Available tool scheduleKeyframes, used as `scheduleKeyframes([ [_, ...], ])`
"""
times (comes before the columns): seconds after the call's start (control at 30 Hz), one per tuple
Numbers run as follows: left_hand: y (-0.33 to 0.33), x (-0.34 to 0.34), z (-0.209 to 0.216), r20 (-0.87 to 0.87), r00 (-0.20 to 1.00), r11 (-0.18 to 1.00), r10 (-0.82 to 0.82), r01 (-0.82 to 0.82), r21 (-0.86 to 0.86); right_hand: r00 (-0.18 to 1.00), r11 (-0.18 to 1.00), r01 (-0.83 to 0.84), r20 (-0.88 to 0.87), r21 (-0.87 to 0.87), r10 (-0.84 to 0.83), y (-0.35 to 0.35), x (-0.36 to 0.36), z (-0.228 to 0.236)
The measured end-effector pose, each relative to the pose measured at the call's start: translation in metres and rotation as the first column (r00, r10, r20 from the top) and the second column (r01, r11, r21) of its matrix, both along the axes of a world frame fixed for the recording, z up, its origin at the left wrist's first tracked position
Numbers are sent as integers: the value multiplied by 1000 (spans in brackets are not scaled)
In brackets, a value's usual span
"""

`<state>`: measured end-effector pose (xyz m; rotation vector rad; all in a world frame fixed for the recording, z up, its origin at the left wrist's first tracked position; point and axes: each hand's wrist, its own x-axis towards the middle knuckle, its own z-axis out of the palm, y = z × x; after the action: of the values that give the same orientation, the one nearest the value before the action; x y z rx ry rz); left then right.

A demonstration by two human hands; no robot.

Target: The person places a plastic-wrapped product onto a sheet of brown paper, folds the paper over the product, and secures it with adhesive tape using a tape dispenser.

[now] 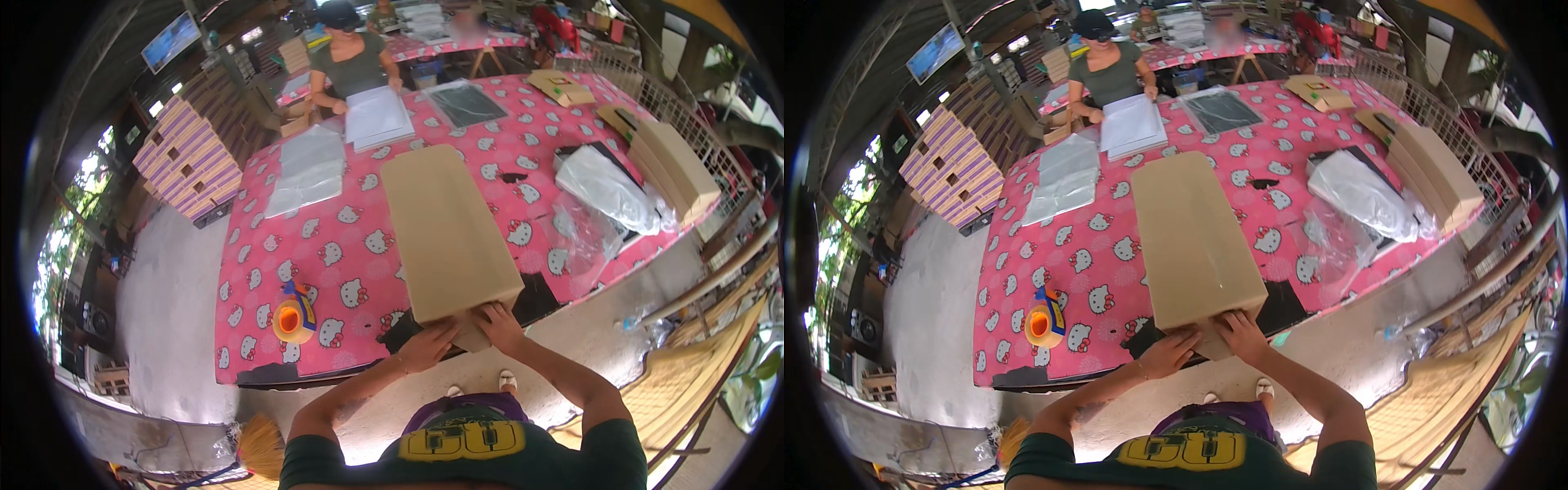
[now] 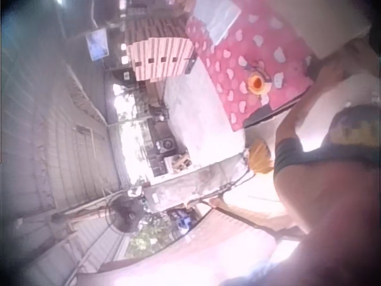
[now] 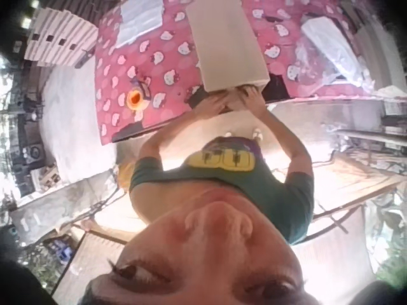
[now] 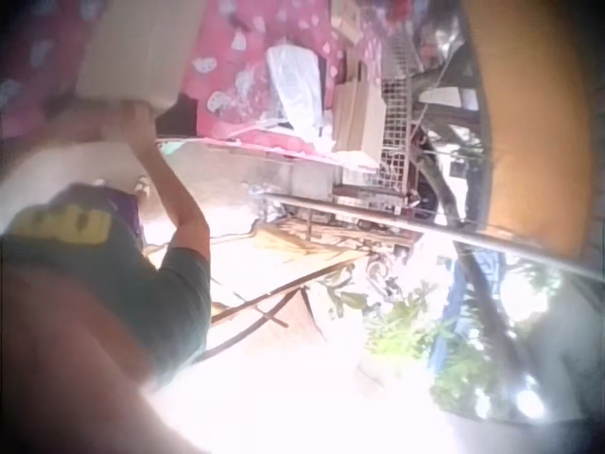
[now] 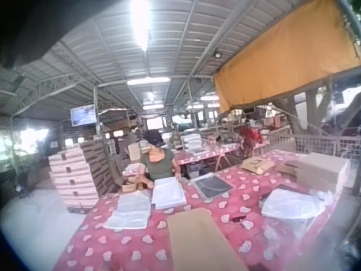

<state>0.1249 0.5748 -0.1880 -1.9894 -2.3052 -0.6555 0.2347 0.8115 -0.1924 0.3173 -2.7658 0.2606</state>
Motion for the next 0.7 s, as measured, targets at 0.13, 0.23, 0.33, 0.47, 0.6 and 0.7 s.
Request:
scheduleKeyframes([
  [0.13,10,5,29,191,978,990,85,-61,-130,998,997,-20,49,-80,24,5,1,7],
  [0.23,16,-1,11,83,996,997,37,-31,-76,991,994,-48,117,-102,60,7,2,15],
  [0.33,21,-5,-10,-30,999,998,39,-41,-49,983,992,-55,167,-117,75,14,4,19],
  [0.47,22,2,-22,-269,958,990,102,-70,123,993,994,-20,113,-106,33,20,6,16],
  [0.6,44,26,-1,-252,949,975,190,-212,-62,968,986,85,246,-143,-48,29,8,19],
  [0.7,64,34,0,-359,907,954,220,-277,-116,991,991,-1,132,-135,19,32,6,17],
])
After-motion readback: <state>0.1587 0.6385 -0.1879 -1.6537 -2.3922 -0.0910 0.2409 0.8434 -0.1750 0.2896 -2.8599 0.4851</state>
